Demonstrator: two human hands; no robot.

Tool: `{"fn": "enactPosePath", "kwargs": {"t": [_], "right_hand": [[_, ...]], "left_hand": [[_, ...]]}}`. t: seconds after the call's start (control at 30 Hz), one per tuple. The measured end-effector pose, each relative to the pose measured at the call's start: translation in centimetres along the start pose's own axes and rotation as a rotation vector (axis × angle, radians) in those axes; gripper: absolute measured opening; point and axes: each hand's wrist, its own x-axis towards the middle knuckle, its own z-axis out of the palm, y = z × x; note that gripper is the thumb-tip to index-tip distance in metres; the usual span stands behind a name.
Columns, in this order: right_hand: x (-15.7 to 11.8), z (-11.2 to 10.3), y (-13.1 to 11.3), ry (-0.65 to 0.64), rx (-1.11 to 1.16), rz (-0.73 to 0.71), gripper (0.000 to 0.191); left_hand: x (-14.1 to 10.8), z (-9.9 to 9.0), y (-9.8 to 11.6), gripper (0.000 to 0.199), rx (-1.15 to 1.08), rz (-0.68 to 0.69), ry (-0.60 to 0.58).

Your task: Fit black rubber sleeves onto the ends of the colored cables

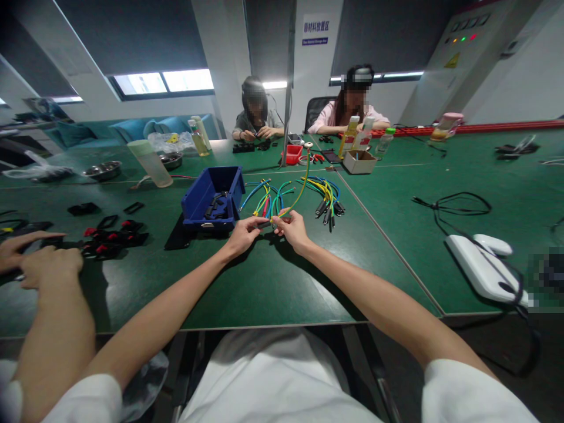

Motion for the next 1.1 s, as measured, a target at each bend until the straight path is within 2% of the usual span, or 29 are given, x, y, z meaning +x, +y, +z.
{"fn": "enactPosePath", "kwargs": {"t": [1.1], "right_hand": [[0.10, 0.00, -0.25, -0.014, -0.010, 0.007, 0.044]], "left_hand": [[0.02, 0.02, -0.35, 0.039, -0.010, 0.004, -0.002]]}}
